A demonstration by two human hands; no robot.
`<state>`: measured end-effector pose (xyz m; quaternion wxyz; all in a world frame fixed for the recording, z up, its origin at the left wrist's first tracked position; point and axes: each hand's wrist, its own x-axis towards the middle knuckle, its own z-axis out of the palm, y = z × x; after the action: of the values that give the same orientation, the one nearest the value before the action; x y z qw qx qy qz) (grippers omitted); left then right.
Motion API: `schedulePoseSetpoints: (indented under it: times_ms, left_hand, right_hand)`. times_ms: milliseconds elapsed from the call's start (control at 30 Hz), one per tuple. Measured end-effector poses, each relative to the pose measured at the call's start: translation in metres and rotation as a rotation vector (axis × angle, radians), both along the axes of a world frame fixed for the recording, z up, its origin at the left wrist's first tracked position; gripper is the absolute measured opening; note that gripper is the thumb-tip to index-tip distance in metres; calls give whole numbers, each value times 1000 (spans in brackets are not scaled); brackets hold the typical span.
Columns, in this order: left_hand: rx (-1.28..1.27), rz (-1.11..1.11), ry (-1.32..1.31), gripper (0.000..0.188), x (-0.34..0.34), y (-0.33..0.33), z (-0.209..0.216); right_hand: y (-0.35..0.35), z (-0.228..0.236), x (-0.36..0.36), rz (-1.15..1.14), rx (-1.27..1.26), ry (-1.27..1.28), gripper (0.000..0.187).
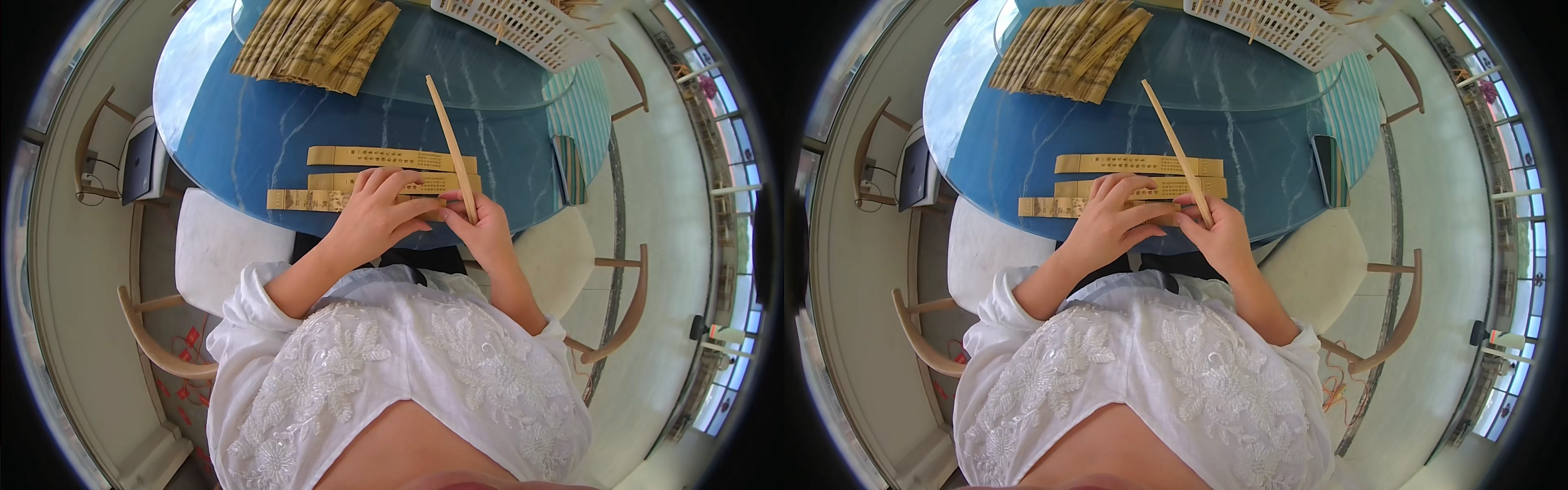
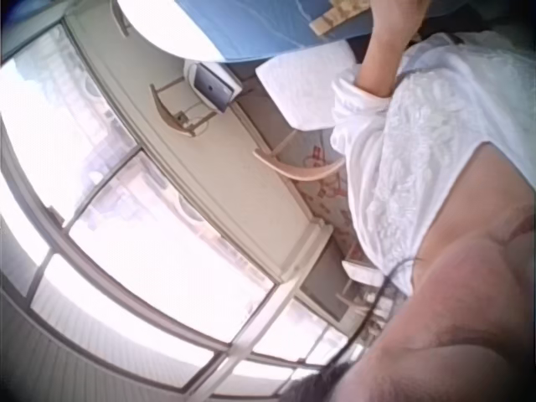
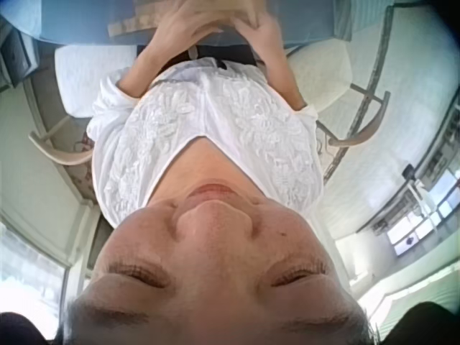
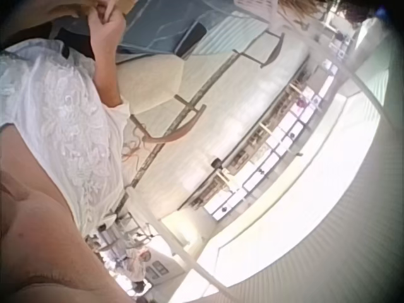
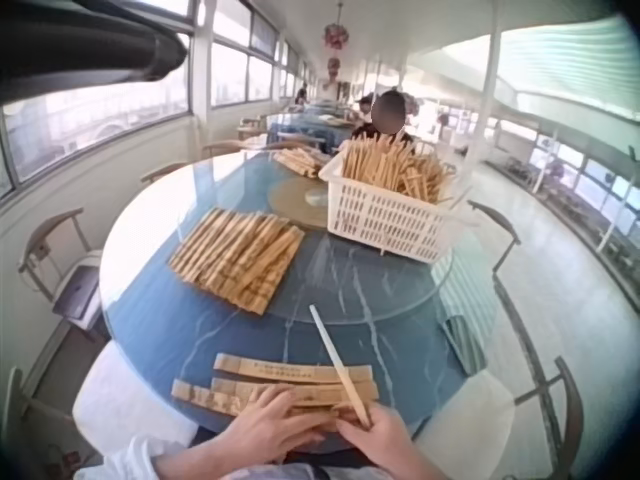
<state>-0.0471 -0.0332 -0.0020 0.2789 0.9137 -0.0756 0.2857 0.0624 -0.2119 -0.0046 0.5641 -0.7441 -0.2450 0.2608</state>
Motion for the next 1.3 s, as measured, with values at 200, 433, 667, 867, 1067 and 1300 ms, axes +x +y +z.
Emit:
schedulePoseSetpoints:
  times_ms: [200,433,667,867,1067,1300]
  left_hand:
    - [-141,-163,98,30,12,3,-10]
    - [-147,-197,146,30,15,2,-5]
    - [-126,-227,226,26,19,2,-2]
    - [-258,-217,244,22,19,6,-3]
    - [-343,-128,312,20,14,18,0]
    - [-327,-89,293,23,16,27,-4]
  right_hand:
    - [-3,-4,2,-15,20,-40,22]
    - [-2,-1,0,16,-40,-137,23]
    - [-1,6,0,17,-92,-179,23]
    - [-5,6,6,-23,-143,-282,29]
    - [-41,4,25,-41,-167,-653,32]
    - [-80,25,30,52,-340,-912,34]
